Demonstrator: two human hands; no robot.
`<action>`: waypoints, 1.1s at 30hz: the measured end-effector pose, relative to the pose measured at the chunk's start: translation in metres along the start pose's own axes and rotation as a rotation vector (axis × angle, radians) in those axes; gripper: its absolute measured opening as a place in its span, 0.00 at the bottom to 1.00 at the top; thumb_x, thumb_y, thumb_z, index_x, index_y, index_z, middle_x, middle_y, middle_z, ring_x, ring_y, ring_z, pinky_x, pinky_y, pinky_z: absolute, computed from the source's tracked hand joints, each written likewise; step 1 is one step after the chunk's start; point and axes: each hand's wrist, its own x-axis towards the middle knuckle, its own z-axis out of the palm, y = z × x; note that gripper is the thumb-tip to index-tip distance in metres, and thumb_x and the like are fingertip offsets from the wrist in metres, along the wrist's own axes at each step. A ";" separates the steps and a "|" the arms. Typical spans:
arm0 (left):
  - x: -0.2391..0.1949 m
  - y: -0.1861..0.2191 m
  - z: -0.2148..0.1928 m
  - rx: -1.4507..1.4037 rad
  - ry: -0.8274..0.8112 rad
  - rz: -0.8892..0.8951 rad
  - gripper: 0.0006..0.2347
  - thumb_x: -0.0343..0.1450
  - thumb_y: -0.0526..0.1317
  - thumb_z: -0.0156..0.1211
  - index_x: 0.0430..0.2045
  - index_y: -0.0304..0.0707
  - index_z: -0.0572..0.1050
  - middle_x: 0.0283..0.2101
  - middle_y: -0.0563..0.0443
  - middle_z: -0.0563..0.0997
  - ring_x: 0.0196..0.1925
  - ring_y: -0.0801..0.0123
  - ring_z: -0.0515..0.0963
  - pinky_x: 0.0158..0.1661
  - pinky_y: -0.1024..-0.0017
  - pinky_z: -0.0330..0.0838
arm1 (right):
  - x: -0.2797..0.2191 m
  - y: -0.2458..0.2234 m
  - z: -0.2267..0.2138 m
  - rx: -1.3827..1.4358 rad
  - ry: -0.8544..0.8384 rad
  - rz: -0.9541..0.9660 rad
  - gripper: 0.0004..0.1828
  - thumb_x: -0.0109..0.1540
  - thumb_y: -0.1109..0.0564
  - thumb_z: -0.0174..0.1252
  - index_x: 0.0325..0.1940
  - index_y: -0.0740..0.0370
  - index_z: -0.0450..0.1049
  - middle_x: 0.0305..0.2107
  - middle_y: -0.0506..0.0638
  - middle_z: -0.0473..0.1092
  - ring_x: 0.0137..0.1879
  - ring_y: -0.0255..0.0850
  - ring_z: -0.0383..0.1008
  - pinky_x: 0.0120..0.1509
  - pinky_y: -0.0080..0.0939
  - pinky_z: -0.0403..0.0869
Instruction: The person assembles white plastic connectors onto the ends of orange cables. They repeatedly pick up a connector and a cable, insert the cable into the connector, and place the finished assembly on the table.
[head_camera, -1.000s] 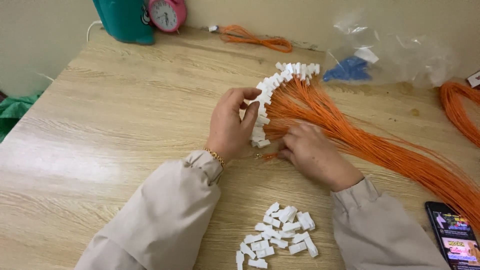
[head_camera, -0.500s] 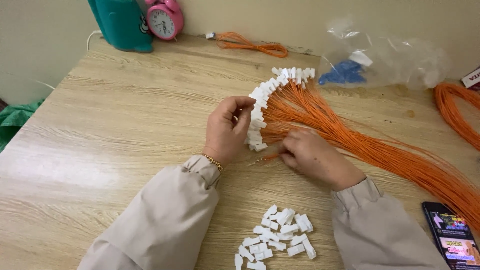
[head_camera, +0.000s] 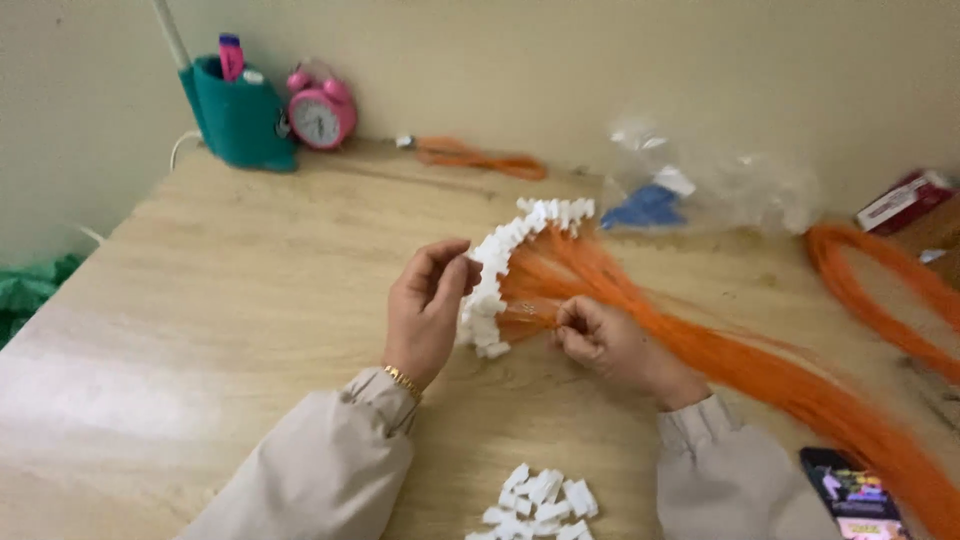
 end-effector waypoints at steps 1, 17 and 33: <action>0.002 0.008 0.003 -0.005 -0.007 0.017 0.08 0.74 0.34 0.50 0.44 0.35 0.74 0.34 0.45 0.82 0.37 0.71 0.80 0.42 0.73 0.77 | 0.003 0.008 -0.001 -0.008 0.013 -0.011 0.07 0.63 0.59 0.51 0.41 0.64 0.71 0.27 0.47 0.66 0.36 0.38 0.68 0.40 0.38 0.73; 0.014 0.037 0.057 0.322 -0.363 -0.169 0.21 0.74 0.57 0.37 0.48 0.50 0.77 0.52 0.44 0.78 0.60 0.52 0.73 0.60 0.56 0.65 | 0.008 -0.062 0.004 -0.209 0.120 -0.161 0.09 0.64 0.58 0.50 0.39 0.62 0.75 0.26 0.55 0.73 0.36 0.44 0.77 0.42 0.45 0.76; 0.001 0.055 0.025 0.318 -0.273 -0.072 0.17 0.76 0.45 0.40 0.52 0.37 0.74 0.47 0.37 0.80 0.54 0.51 0.77 0.54 0.58 0.72 | -0.002 -0.072 0.010 0.041 0.224 -0.125 0.11 0.65 0.58 0.51 0.37 0.62 0.80 0.20 0.49 0.73 0.31 0.34 0.68 0.36 0.36 0.69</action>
